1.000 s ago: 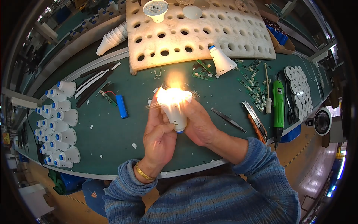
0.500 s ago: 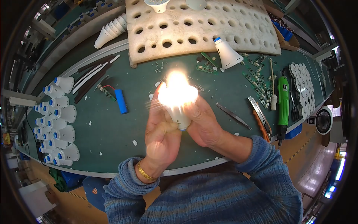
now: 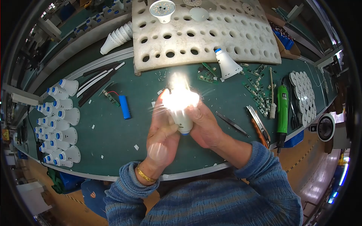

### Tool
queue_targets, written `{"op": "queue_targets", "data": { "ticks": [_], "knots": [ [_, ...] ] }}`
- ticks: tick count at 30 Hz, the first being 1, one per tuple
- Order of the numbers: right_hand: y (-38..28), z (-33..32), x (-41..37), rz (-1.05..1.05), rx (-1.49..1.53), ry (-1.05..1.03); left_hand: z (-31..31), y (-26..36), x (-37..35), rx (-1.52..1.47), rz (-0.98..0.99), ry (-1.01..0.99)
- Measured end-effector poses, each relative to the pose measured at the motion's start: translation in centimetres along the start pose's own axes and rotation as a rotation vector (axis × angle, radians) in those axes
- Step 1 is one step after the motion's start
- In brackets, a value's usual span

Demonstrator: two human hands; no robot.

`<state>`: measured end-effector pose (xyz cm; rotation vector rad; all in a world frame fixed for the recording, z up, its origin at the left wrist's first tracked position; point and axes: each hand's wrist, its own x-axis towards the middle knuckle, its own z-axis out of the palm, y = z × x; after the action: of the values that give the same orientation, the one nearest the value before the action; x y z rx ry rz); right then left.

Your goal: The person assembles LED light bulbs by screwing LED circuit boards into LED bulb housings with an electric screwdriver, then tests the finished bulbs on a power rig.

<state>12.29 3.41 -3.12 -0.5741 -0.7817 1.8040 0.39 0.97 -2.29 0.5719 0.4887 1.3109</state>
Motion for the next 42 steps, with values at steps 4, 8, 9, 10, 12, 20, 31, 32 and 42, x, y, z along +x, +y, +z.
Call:
{"op": "queue_targets", "data": {
  "ticks": [4, 8, 9, 10, 12, 20, 31, 32, 42],
  "knots": [
    [-0.3, -0.1, 0.0, 0.033, 0.032, 0.009, 1.0, -0.2, 0.0, 0.202, 0.06, 0.068],
    [-0.4, -0.6, 0.0, 0.056, 0.024, -0.047, 0.0, -0.3, -0.1, 0.374, 0.098, -0.008],
    [-0.4, -0.7, 0.1, 0.055, 0.019, -0.056, -0.1, -0.4, 0.0, 0.398, 0.109, -0.016],
    [-0.4, -0.8, 0.1, 0.054, 0.014, -0.066, -0.2, -0.4, 0.0, 0.422, 0.12, -0.024],
    [-1.1, 0.1, 0.1, 0.106, 0.056, -0.003, -0.5, -0.3, 0.0, 0.448, 0.109, -0.038],
    [-0.7, -0.6, 0.3, 0.111, 0.103, -0.071, -0.5, -0.2, 0.0, 0.46, 0.138, -0.055],
    [-1.0, -0.2, -0.2, 0.093, 0.104, -0.089, -0.3, -0.5, -0.2, 0.526, 0.169, -0.037],
    [-0.9, -0.2, -0.2, 0.084, 0.102, -0.092, -0.3, -0.5, -0.3, 0.533, 0.176, -0.033],
    [-0.7, -0.4, -0.2, 0.092, 0.074, -0.104, -0.3, -0.7, -0.4, 0.546, 0.184, -0.023]
  ]
}}
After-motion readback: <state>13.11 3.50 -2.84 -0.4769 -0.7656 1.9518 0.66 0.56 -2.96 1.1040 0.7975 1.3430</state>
